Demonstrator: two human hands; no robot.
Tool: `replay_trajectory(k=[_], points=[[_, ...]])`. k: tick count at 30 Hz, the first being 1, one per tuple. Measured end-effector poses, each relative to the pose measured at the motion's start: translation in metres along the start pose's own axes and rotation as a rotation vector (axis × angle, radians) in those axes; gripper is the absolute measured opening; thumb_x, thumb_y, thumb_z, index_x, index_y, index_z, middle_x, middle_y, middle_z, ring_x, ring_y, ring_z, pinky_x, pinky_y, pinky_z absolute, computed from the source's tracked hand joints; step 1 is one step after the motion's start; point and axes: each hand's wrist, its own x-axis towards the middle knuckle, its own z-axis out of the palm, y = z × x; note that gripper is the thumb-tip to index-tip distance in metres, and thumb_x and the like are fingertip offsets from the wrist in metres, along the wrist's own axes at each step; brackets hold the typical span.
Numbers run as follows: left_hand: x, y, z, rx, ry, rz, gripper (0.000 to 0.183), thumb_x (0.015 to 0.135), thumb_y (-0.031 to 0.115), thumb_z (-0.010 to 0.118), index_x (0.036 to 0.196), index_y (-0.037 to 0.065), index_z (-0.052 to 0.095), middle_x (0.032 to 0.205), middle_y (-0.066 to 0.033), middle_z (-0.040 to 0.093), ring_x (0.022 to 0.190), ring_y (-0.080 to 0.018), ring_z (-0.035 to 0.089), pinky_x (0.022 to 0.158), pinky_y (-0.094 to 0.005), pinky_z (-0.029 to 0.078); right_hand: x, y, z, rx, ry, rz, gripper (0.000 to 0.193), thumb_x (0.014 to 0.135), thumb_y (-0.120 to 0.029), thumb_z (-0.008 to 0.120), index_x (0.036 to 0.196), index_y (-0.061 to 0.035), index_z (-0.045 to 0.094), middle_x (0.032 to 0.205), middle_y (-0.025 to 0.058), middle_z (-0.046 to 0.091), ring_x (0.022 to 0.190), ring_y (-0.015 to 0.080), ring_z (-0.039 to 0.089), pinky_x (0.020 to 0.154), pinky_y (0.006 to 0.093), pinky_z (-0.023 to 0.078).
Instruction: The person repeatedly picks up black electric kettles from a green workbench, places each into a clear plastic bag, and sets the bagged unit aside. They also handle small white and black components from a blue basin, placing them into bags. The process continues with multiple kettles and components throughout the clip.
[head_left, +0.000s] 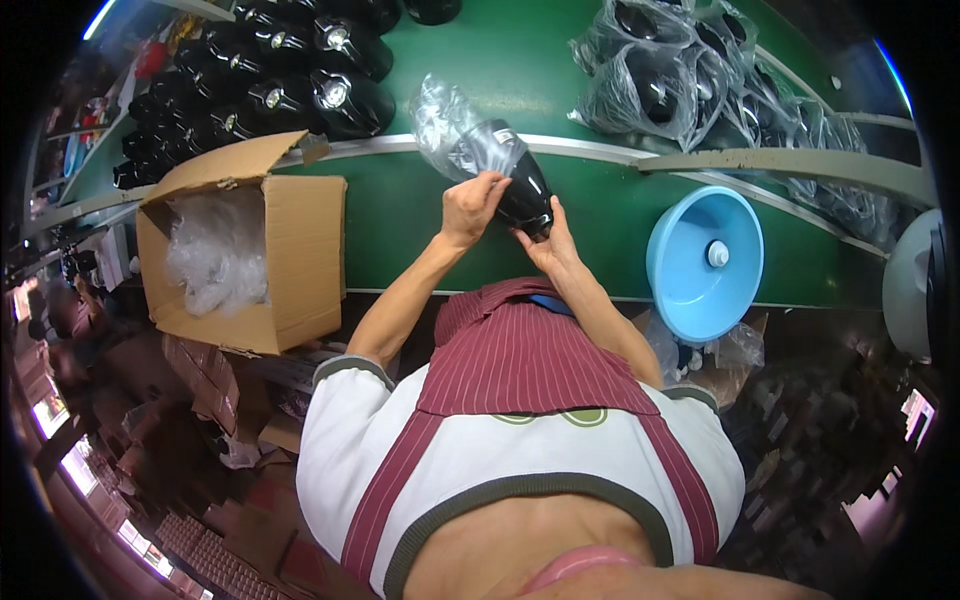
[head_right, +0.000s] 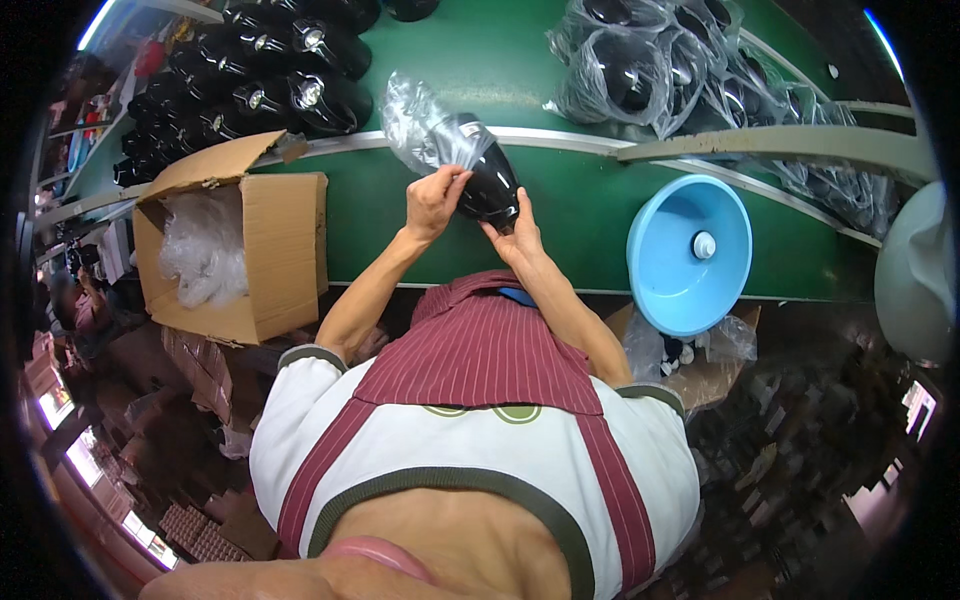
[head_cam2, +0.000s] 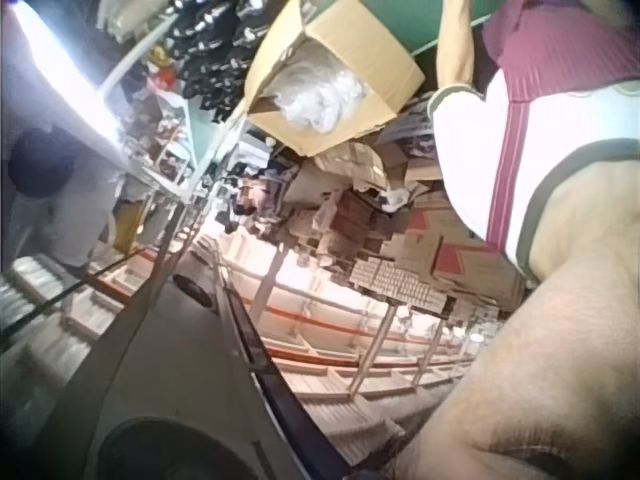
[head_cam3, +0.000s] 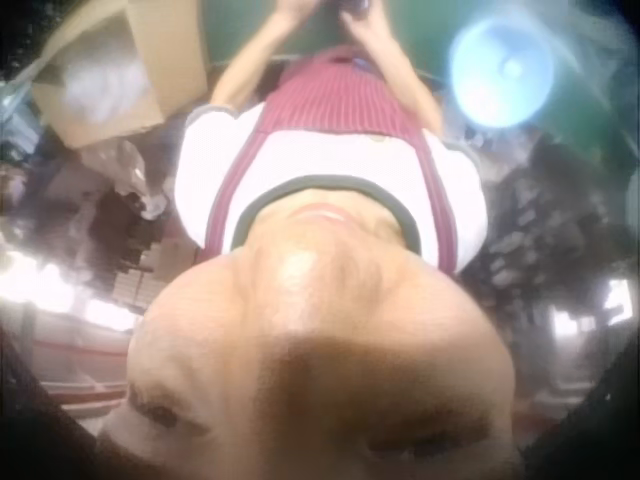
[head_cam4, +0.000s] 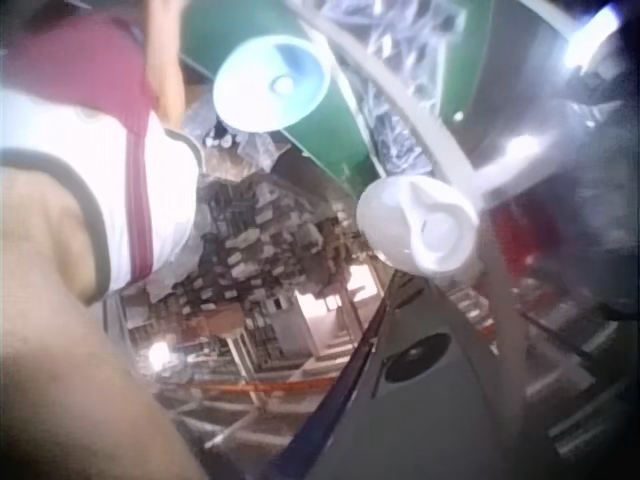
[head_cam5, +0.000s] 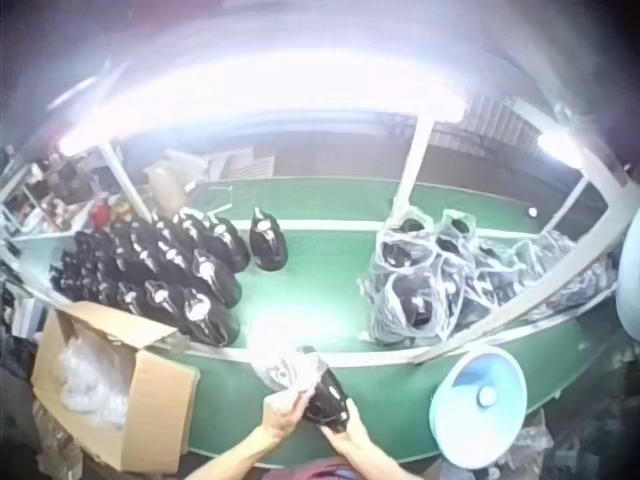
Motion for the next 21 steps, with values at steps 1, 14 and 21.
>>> replay_trajectory(k=[1,14,21], points=[[0.013,0.001,-0.002,0.041,-0.017,0.080,0.011,0.091,0.015,0.074,0.092,0.007,0.067,0.067,-0.0087,0.064,0.057,-0.0250,0.065,0.052,-0.0350,0.049,0.001,-0.006,0.008,0.006,-0.019,-0.021,0.059,0.094,-0.050,0.070,0.135,-0.0097,0.054,0.132,0.0148,0.057,0.122,0.0301,0.057,0.106,0.0570,0.048],[0.167,0.025,0.020,0.036,0.121,0.560,0.014,0.083,0.014,0.079,0.089,0.008,0.068,0.068,-0.0048,0.061,0.058,-0.0193,0.062,0.051,-0.0330,0.050,0.080,-0.089,0.168,-0.072,-0.445,-0.607,0.033,0.095,-0.021,0.074,0.121,-0.0044,0.062,0.112,0.0082,0.065,0.105,0.0205,0.062,0.093,0.0352,0.052],[0.235,-0.071,0.027,-0.151,0.078,-0.265,0.019,0.099,0.021,0.065,0.106,0.004,0.066,0.074,-0.0074,0.067,0.062,-0.0249,0.063,0.064,-0.0379,0.052,0.094,-0.201,0.277,-1.294,0.170,-1.716,0.079,0.074,-0.022,0.088,0.136,-0.0057,0.044,0.132,0.0192,0.051,0.127,0.0400,0.050,0.107,0.0505,0.041]])
